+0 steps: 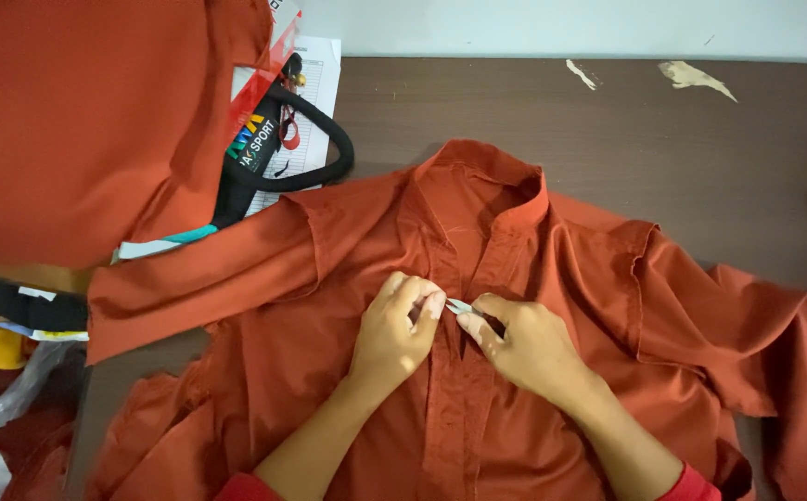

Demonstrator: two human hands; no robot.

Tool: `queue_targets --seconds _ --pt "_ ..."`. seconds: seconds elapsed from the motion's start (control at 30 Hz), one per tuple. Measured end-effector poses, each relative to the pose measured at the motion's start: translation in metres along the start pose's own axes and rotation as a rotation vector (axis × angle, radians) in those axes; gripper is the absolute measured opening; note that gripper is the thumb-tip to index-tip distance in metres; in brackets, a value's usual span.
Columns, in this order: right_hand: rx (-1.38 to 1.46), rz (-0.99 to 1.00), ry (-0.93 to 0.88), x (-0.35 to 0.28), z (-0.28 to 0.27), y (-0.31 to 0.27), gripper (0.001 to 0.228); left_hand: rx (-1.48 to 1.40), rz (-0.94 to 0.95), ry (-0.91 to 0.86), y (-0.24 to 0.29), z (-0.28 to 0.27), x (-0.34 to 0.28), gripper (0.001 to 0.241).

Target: The person uses a seam ripper to trim loose threads from the sleeve cuff and front placket of a rust-colored shirt laid on a table. The person repeatedly snips small threads along the garment's edges and folds the fabric to access different areas.

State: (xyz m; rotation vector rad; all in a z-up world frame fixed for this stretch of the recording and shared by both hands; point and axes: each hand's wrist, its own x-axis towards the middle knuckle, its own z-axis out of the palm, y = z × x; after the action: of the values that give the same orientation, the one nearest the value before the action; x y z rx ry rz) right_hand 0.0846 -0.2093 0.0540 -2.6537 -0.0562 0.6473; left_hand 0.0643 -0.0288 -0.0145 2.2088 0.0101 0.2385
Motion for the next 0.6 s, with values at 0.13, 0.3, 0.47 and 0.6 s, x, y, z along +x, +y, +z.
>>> queue_targets --seconds 0.13,0.3,0.47,0.6 --pt "-0.021 -0.01 -0.042 0.0 -0.002 -0.002 0.036 -0.035 0.027 0.017 -0.005 0.002 0.0 0.011" --pt "-0.037 -0.017 -0.065 0.002 0.001 0.001 0.038 -0.032 0.049 0.03 -0.006 0.002 0.0 0.012" --pt "-0.054 -0.009 -0.056 0.006 0.006 0.004 0.037 -0.072 0.082 0.038 -0.005 0.002 0.001 0.011" --pt "-0.066 0.0 -0.052 0.009 0.009 0.006 0.032 -0.11 0.088 0.019 -0.002 -0.002 0.002 0.01"
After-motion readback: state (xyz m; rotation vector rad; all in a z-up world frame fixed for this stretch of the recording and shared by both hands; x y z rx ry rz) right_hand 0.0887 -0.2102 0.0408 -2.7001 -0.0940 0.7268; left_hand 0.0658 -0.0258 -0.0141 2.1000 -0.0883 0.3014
